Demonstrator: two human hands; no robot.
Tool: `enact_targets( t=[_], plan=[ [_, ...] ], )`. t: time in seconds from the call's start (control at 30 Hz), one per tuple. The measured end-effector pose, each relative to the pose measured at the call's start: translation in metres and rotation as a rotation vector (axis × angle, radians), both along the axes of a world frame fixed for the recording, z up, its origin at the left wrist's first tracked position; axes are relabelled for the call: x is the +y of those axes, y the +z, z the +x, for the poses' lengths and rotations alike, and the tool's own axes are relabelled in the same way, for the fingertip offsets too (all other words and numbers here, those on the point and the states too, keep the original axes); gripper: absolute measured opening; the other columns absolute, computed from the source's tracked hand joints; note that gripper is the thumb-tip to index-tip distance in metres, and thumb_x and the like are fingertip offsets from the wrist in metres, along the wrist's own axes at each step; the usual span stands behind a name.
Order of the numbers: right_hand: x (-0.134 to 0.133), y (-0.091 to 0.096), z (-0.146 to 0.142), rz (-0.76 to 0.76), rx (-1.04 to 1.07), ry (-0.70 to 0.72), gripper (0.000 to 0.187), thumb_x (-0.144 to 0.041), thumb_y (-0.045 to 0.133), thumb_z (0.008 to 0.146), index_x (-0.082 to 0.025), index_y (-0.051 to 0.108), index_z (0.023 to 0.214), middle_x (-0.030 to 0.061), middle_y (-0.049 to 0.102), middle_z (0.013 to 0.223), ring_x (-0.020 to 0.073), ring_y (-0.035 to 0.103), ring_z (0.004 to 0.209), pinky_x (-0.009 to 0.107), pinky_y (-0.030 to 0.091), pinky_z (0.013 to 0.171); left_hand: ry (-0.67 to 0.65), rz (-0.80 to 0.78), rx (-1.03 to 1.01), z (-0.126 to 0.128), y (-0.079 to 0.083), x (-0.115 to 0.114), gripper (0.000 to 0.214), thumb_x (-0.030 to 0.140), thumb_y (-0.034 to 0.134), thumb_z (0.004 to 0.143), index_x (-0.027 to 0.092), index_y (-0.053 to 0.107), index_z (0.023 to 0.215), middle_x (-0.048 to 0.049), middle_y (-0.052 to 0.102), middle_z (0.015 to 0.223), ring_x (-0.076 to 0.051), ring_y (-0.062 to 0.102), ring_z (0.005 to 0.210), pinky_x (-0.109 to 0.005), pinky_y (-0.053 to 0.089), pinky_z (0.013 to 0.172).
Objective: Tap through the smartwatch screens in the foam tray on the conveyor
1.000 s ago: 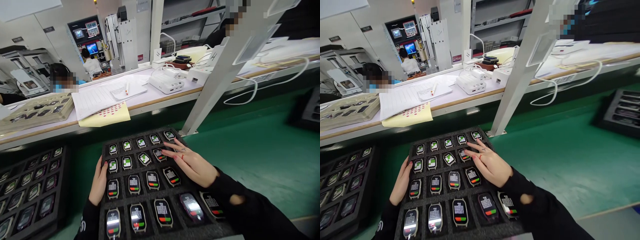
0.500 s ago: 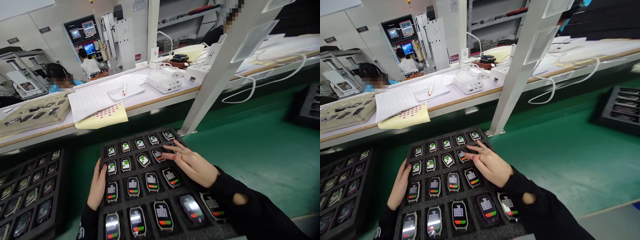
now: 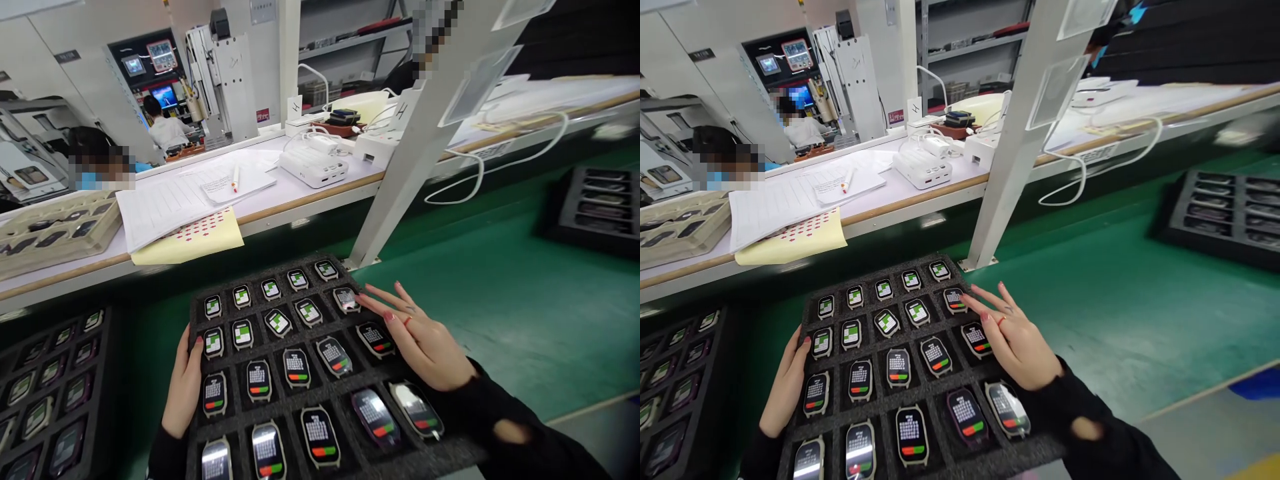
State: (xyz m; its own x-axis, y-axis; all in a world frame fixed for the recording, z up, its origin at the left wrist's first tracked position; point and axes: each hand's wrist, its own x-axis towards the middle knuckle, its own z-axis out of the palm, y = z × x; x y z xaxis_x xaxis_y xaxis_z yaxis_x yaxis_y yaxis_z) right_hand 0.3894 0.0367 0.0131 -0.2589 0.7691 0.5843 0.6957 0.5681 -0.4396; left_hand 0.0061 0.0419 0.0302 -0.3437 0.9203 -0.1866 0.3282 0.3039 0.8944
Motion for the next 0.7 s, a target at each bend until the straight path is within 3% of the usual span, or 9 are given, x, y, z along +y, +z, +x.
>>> enact_targets(
  t=[0.17, 0.37, 0.7],
  plan=[
    [-0.0012, -0.0045, -0.0032, 0.048, 0.057, -0.059, 0.044, -0.015, 0.031, 0.104, -0.027, 0.046, 0.144, 0.006, 0.062, 0.131, 0.0282, 0.049, 0.13, 0.066, 0.025, 0.114, -0.003, -0.005, 0.015, -0.0002, -0.0003, -0.0004, 0.055, 0.052, 0.044, 0.094, 0.027, 0.042, 0.143, -0.0009, 0.039, 0.152, -0.023, 0.032, 0.142, -0.041, 0.022, 0.122],
    [0.0018, -0.0039, -0.0011, -0.075, -0.048, -0.043, 0.039, -0.021, 0.032, 0.104, -0.022, 0.064, 0.127, 0.0059, 0.069, 0.12, 0.0311, 0.047, 0.131, 0.067, 0.021, 0.116, -0.006, 0.0, 0.009, -0.0019, -0.001, -0.0002, 0.057, 0.055, 0.045, 0.093, 0.027, 0.042, 0.143, -0.0021, 0.04, 0.152, -0.025, 0.034, 0.142, -0.041, 0.021, 0.122],
    [-0.0068, -0.0111, 0.0044, -0.102, 0.084, -0.104, 0.039, -0.024, 0.03, 0.107, -0.024, 0.053, 0.138, 0.0068, 0.061, 0.132, 0.0288, 0.045, 0.133, 0.07, 0.022, 0.114, -0.007, -0.017, 0.009, -0.0022, 0.0008, -0.0013, 0.059, 0.057, 0.045, 0.093, 0.028, 0.041, 0.144, -0.0005, 0.038, 0.153, -0.024, 0.032, 0.142, -0.042, 0.022, 0.122]
  ],
)
